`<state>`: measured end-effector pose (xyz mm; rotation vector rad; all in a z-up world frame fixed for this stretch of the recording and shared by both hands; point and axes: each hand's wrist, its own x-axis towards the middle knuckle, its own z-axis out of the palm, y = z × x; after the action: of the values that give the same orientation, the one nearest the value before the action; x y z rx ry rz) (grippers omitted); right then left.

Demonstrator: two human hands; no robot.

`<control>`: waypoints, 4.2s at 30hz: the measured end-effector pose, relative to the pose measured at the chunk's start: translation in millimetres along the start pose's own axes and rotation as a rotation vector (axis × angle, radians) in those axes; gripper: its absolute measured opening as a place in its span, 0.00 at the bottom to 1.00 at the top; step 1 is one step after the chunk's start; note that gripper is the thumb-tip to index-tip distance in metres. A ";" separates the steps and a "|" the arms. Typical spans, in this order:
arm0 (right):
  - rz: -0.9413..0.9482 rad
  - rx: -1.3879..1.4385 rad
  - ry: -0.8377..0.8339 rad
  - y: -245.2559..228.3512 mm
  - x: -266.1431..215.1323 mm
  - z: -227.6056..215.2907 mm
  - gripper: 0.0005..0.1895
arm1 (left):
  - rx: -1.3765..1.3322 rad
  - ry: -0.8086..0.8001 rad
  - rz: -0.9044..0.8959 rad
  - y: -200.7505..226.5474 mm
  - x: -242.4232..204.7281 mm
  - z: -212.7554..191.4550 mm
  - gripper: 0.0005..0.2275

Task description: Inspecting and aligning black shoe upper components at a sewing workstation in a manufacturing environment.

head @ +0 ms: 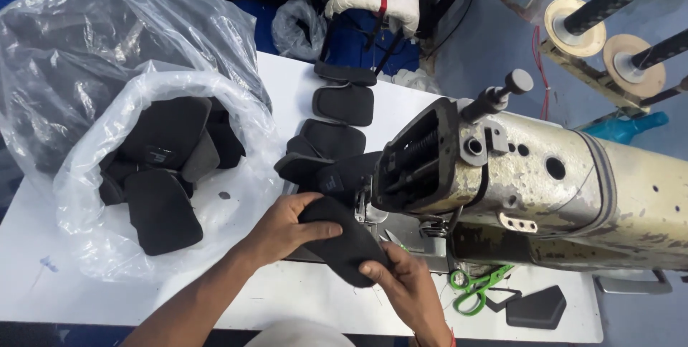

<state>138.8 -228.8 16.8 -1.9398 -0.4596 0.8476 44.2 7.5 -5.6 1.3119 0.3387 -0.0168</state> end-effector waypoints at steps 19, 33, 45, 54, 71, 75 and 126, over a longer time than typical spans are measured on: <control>-0.064 0.447 -0.047 -13.3 16.9 38.2 0.16 | -0.059 -0.162 -0.053 32.1 65.5 -35.1 0.19; 0.028 0.592 0.076 -18.9 13.1 64.6 0.14 | 0.096 -0.377 -0.019 52.6 82.9 -41.2 0.17; 0.025 0.701 0.214 -29.7 25.5 91.4 0.14 | 0.294 -0.325 -0.021 82.7 110.6 -53.1 0.17; -0.021 0.592 0.287 -30.4 12.3 76.8 0.15 | 0.344 -0.173 -0.009 71.7 45.5 -77.3 0.19; -0.135 0.722 0.256 -4.8 11.1 85.1 0.12 | -0.112 -0.245 -0.137 -9.0 -26.5 -48.2 0.22; -0.038 0.832 0.287 -23.6 0.4 75.0 0.10 | -0.292 -0.201 -0.228 -17.8 -37.6 -10.4 0.22; 0.119 0.342 0.017 30.3 5.5 69.6 0.11 | 1.009 0.940 0.331 43.0 -81.7 -111.2 0.12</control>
<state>91.5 -197.6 -34.0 -1.6673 -0.1752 0.9193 -50.9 109.7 31.9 2.3184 0.9813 0.8248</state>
